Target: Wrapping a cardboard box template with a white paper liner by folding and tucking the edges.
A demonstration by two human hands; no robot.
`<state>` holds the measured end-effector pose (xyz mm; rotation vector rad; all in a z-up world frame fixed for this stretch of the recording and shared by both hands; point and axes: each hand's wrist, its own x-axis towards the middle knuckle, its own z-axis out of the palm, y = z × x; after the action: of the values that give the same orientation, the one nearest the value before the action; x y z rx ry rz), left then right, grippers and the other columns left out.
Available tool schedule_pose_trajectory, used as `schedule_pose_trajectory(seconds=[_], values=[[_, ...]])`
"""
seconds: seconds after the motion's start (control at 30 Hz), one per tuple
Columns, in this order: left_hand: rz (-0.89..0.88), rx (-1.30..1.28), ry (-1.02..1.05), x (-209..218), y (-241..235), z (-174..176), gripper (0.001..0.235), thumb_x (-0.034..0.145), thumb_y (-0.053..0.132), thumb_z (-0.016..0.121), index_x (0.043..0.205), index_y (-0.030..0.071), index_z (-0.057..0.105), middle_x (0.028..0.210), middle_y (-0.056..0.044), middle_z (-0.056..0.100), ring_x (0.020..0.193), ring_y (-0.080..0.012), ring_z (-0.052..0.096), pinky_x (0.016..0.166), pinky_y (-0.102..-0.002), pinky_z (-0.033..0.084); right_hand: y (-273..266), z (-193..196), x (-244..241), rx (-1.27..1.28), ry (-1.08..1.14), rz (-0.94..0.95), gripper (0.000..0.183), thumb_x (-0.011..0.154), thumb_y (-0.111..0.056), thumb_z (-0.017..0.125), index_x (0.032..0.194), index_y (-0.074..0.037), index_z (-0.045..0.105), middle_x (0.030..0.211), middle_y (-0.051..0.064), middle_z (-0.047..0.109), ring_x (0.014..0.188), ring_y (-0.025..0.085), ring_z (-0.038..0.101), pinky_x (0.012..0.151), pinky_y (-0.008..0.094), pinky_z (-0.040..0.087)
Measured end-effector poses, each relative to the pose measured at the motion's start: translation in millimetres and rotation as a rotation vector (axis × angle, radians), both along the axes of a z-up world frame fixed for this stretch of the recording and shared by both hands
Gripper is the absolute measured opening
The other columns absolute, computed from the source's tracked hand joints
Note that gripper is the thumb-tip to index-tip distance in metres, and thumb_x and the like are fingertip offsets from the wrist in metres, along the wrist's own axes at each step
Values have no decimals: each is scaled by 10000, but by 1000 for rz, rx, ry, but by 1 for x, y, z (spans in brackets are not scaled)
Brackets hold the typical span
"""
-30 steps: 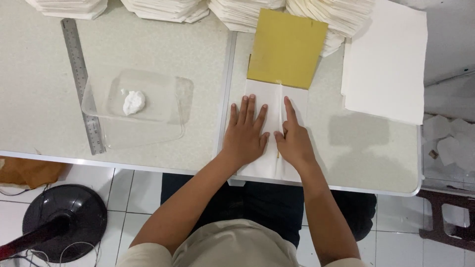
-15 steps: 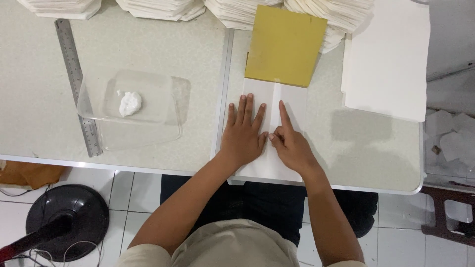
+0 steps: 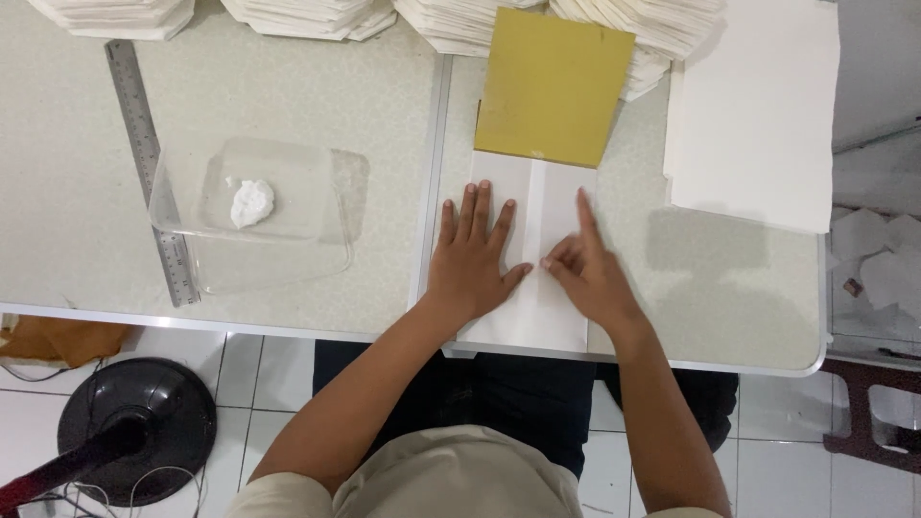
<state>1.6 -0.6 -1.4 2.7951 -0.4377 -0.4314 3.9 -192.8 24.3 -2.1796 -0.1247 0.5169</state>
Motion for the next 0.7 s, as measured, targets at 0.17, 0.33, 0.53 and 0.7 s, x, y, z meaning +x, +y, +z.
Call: schedule_pose_trajectory(seconds=[0.17,0.33,0.53,0.7], values=[[1,-21,22,0,2,8,845,1004,641,311,1636,122,96,1688,-247,8,1565,-392,-20,1221,-577,-63,-11,-25,33,-389,-314,-194,1436,745,-517,908,1618,-128,-163,1688,230,-23,1520,478,51,1217,639,24],[-9,21,56,4,1,10,866,999,650,304,1638,122,54,1689,-243,-21,1564,-389,-46,1220,-582,-78,5,-33,80,-418,-278,-264,1537,674,-614,950,1636,-186,-169,1685,221,-145,1553,493,-3,1224,684,54],[-15,41,73,5,2,13,879,997,659,283,1636,107,41,1690,-242,-25,1566,-382,-44,1222,-576,-77,14,-38,120,-389,-264,-304,1537,710,-572,1003,1633,-287,-193,1684,195,-176,1576,457,32,1256,620,63],[-10,32,48,3,1,11,873,997,654,304,1636,106,73,1692,-236,2,1568,-382,-23,1224,-574,-65,18,-39,129,-374,-267,-363,1520,741,-495,1037,1637,-338,-181,1683,177,-189,1591,433,54,1267,591,67]])
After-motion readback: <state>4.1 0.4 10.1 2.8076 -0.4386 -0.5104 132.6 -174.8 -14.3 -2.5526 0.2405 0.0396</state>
